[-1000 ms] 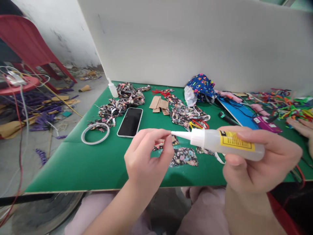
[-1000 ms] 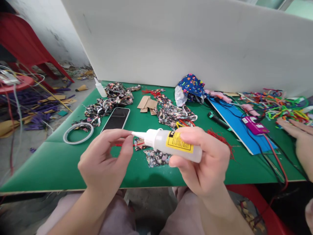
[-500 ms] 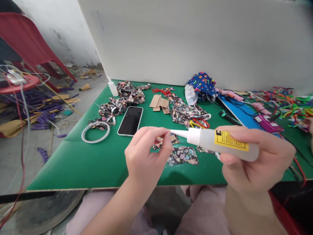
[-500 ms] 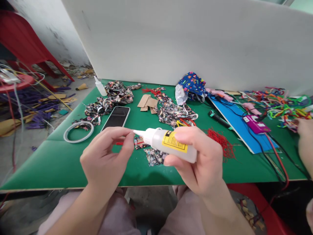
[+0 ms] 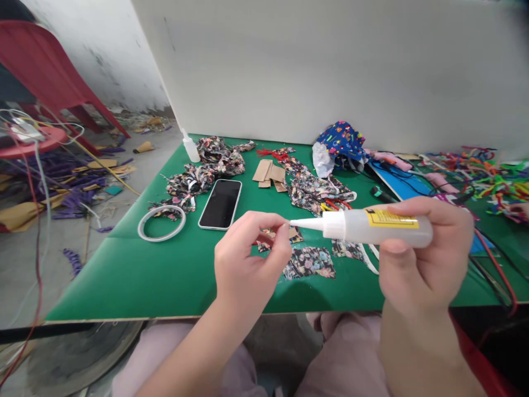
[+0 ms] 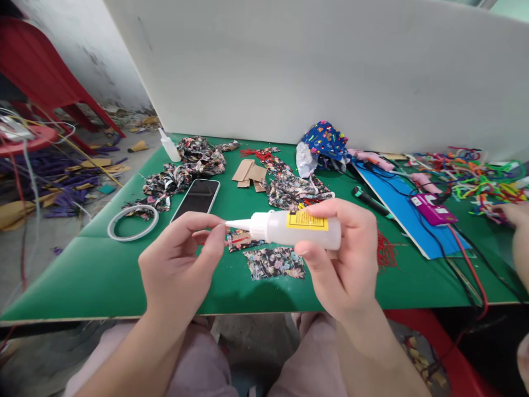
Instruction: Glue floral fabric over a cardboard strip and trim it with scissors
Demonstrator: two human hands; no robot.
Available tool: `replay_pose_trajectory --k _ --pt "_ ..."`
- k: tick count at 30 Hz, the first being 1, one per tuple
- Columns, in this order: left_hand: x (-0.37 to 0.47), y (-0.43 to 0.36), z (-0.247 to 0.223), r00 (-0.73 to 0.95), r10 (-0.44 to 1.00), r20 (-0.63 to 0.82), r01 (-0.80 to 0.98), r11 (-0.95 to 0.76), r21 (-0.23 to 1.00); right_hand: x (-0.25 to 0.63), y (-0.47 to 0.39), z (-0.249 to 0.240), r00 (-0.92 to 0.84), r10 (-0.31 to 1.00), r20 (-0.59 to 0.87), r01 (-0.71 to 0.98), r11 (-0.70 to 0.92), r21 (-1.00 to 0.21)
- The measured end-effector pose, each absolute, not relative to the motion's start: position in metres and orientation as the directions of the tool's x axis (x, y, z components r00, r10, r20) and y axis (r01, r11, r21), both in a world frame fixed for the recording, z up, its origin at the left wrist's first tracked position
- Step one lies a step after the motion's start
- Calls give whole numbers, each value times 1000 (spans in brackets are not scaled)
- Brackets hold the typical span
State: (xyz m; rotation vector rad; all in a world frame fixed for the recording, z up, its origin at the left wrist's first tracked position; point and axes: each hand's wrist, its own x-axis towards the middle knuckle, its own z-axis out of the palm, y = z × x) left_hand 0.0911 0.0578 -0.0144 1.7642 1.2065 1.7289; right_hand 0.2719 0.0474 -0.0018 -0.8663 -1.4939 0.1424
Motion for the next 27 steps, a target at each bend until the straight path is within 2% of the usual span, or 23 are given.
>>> replay_pose_trajectory --k 6,13,17,21,27 --pt "90 59 -15 -133 798 587 281 -538 795 270 48 -3 168 710 684 251 640 -726" --pt "90 61 -17 -142 795 589 289 -536 793 268 53 -3 182 775 605 175 580 -796" --pt "88 60 -17 -85 816 572 212 -546 810 270 55 -3 220 809 546 134 529 -838" --pt "88 58 -18 -66 830 554 162 -539 826 271 55 -3 226 815 534 116 522 -845" --pt "93 61 -22 -125 751 649 244 -611 753 268 53 -2 235 792 563 163 539 -826"
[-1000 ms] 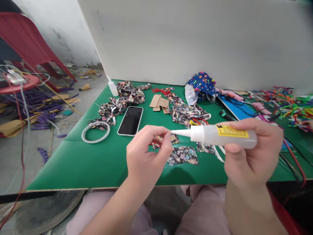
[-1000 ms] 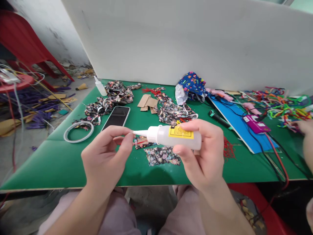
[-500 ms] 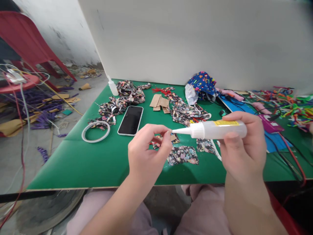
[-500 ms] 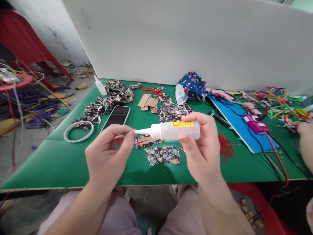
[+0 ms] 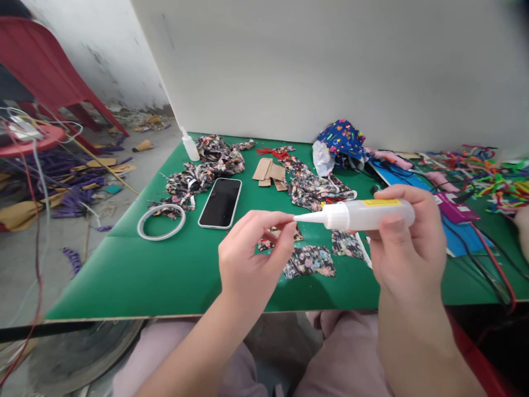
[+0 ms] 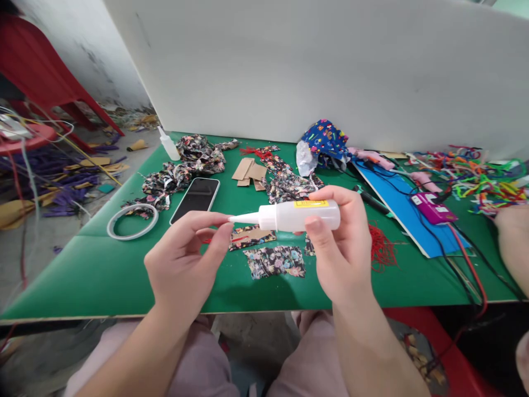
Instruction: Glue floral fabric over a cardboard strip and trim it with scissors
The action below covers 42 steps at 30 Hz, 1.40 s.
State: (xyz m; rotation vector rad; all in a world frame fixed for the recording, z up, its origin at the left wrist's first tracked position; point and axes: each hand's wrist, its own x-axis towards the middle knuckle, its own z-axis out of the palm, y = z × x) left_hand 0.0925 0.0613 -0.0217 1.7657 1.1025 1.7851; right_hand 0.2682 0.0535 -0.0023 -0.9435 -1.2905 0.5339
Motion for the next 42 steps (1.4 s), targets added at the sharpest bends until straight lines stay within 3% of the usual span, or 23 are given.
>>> replay_pose_trajectory --k 10,16,30,33,38,42 --pt "92 62 -20 -160 705 691 382 -601 702 257 49 -2 289 715 636 299 564 -770" --pt "92 62 -20 -132 729 672 375 -591 714 257 48 0 301 691 657 412 527 -743" --pt "96 67 -29 -99 778 620 399 -540 741 261 57 -3 345 713 610 343 509 -789" --pt "95 68 -32 -96 852 516 269 -476 837 264 59 -4 374 719 586 335 485 -808" --pt "97 70 -36 82 952 294 -75 -288 955 268 61 -5 378 756 535 325 433 -841" --pt "102 72 -39 59 989 135 -175 -123 977 272 66 -7 169 905 390 42 388 -921"
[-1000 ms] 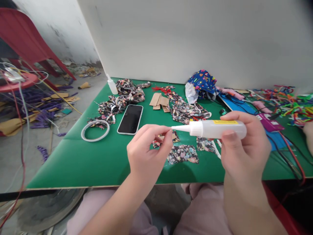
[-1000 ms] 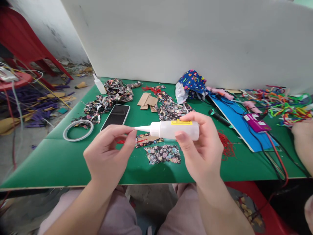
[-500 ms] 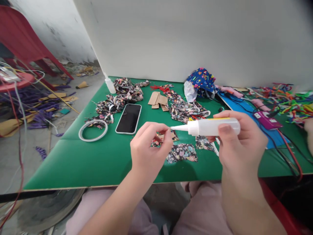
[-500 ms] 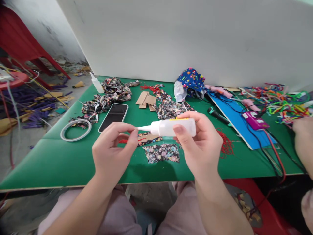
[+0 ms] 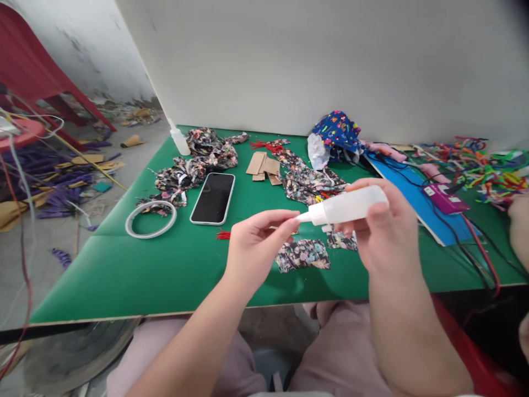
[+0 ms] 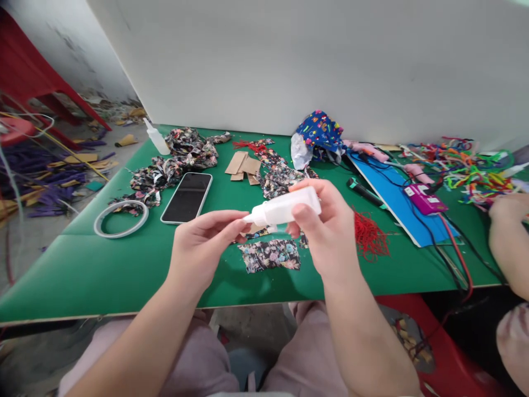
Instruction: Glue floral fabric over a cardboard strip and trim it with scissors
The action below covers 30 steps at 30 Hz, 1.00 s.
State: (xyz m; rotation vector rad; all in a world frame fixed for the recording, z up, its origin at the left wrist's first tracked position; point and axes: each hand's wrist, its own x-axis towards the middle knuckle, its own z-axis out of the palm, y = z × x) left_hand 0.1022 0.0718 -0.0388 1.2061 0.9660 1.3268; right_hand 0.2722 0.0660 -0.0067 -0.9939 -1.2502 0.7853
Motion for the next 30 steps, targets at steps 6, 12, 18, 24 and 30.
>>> replay_pose_trajectory --k 6,12,18,24,30 --pt "105 73 -41 293 955 -37 -419 163 893 271 72 -12 8 964 266 -61 266 -962" --pt "112 69 -50 242 966 92 -275 -23 961 268 83 -17 312 938 152 -103 193 -976" --pt "115 68 -58 112 824 556 253 -565 786 265 86 -15 307 947 93 -126 138 -982" --pt "115 69 -59 104 712 694 381 -673 634 263 85 -17 220 974 58 -166 96 -982" --pt "115 69 -60 74 707 704 419 -662 621 262 87 -21 197 980 38 -208 79 -975"
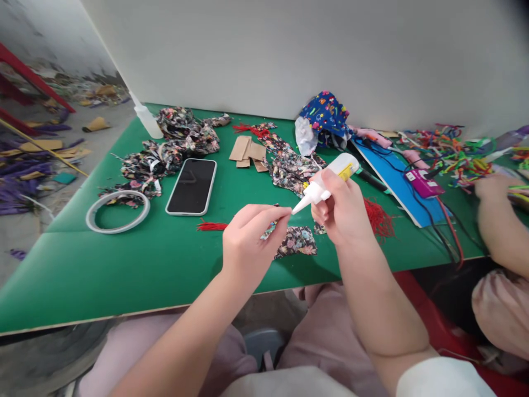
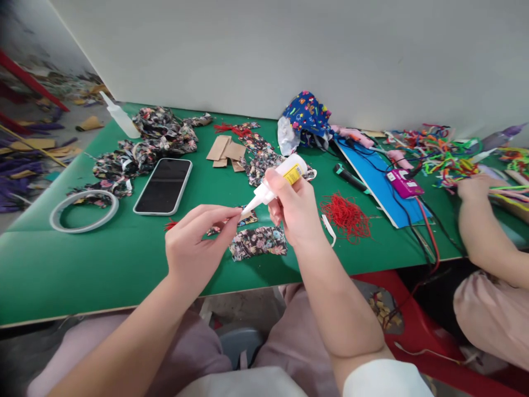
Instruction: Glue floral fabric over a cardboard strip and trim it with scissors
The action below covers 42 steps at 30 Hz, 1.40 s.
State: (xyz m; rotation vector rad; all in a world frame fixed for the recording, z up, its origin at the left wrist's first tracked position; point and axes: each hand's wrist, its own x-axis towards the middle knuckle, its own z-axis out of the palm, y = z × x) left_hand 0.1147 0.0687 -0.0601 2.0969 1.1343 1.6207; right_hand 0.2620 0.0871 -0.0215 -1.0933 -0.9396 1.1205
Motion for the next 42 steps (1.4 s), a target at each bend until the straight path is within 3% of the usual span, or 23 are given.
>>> replay_pose_trajectory --k 12,26,30,37,42 --pt "117 69 -59 45 752 657 495 -588 639 259 92 -30 149 988 -50 -344 4 -939" --pt "117 67 -59 43 775 631 441 -581 684 258 99 -38 19 975 -220 -509 -180 -842" --pt "116 68 -62 33 780 625 450 -571 687 257 98 -38 41 979 -201 -495 -155 -855" --pt "115 73 -69 43 648 760 631 -607 482 252 95 -36 124 984 -132 -433 -66 -899" --pt "116 74 -69 23 660 751 620 -599 507 250 92 -36 159 986 -48 -379 16 -925"
